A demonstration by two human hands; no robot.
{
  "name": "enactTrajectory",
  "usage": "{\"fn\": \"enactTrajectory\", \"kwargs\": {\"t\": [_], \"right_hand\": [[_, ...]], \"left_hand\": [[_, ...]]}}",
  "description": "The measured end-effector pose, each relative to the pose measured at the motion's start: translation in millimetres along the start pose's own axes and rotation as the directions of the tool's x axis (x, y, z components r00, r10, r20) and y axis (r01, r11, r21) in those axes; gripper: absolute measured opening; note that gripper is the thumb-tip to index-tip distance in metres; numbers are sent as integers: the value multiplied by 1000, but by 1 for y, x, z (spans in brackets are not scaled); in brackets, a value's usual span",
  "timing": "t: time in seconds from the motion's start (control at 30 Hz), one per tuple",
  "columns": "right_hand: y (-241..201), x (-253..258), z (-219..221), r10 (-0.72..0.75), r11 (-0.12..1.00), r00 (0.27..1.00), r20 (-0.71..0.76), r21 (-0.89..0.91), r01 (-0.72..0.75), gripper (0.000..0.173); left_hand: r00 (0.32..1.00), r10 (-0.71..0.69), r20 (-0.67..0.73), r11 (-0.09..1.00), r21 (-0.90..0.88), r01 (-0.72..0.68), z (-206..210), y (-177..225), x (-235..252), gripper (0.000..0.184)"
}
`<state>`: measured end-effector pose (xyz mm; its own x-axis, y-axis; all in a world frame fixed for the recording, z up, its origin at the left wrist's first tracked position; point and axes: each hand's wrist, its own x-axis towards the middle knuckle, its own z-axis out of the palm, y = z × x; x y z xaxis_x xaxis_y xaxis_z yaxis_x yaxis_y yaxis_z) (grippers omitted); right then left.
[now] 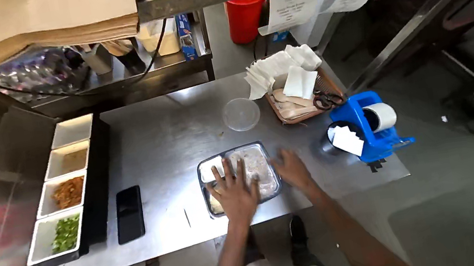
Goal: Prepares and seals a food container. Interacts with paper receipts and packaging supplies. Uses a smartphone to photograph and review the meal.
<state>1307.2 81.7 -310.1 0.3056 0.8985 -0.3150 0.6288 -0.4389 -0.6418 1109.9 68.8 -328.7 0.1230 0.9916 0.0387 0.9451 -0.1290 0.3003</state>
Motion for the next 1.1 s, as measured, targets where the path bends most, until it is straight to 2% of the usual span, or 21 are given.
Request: {"fn": "enactTrajectory", "kwargs": {"t": [0.07, 0.17, 0.23, 0.3, 0.33, 0.37, 0.4, 0.43, 0.47, 0.5, 0.53, 0.57, 0.6, 0.63, 0.67, 0.73, 0.8, 0.93, 1.03, 1.07, 1.1], "right_hand": [[31, -33, 20, 93, 972, 993, 75, 210, -107, 46], [53, -41, 27, 153, 841, 987, 55, 518, -159, 31], [56, -40, 21, 155, 825, 986, 65, 540, -166, 30], [53, -50, 0, 124, 874, 988, 94, 462, -153, 37], [54, -60, -24, 104, 915, 994, 39, 388, -111, 40], [60, -74, -55, 60, 951, 994, -92, 308, -29, 40], [70, -86, -90, -17, 977, 959, -281, 199, 75, 34], [86, -95, -132, -89, 989, 882, -463, 64, 133, 29], [108, -97, -174, -108, 993, 802, -588, -31, 111, 29], [134, -92, -210, -47, 999, 763, -645, -30, 36, 34], [160, -82, -238, 110, 994, 796, -595, 67, -87, 42], [185, -67, -256, 281, 958, 842, -461, 188, -217, 50], [204, -48, -267, 385, 912, 869, -309, 272, -307, 55], [219, -30, -272, 417, 885, 891, -183, 307, -351, 58], [228, -16, -274, 412, 874, 904, -116, 332, -356, 58], [234, -3, -275, 363, 884, 924, -119, 358, -301, 50], [231, -1, -275, 313, 892, 942, -120, 378, -248, 44], [216, -7, -274, 312, 858, 945, -100, 456, -235, 30], [198, -76, -291, 144, 861, 969, -200, 508, -23, 17], [199, -110, -291, 115, 867, 972, -204, 498, 2, 16], [210, -137, -282, 148, 864, 969, -196, 502, -31, 14]], "left_hand": [[996, 77, 41, 997, 21, -78, 16, -19, 15, 68], [991, 106, 82, 993, 52, -111, 26, -13, 20, 66], [993, 91, 78, 993, 65, -96, 28, -4, 18, 65], [995, 86, 49, 994, 68, -89, 27, 4, 12, 64], [995, 97, 21, 993, 61, -98, 28, 13, 9, 65], [993, 115, -20, 993, 35, -114, 28, 25, 7, 69], [987, 145, -74, 989, -9, -146, 25, 38, 5, 72], [976, 187, -113, 979, -62, -195, 19, 56, 2, 74], [959, 248, -134, 956, -129, -265, 15, 81, -8, 72], [942, 320, -103, 918, -213, -335, 14, 111, -22, 67], [913, 408, -1, 864, -323, -386, 16, 144, -37, 58], [849, 503, 164, 810, -434, -396, 22, 181, -49, 49], [754, 578, 312, 764, -532, -366, 32, 218, -55, 44], [680, 625, 382, 712, -637, -296, 50, 251, -56, 43], [651, 644, 402, 650, -736, -189, 70, 278, -54, 42], [689, 606, 396, 505, -862, 51, 102, 311, -51, 38], [711, 554, 433, 388, -890, 239, 115, 326, -50, 39], [723, 575, 383, 190, -922, 337, 129, 331, -51, 57], [743, 560, 367, 49, -909, 413, 134, 336, -52, 77], [745, 541, 390, 30, -894, 446, 130, 338, -52, 84], [742, 528, 414, 31, -882, 470, 125, 340, -52, 84]]}}
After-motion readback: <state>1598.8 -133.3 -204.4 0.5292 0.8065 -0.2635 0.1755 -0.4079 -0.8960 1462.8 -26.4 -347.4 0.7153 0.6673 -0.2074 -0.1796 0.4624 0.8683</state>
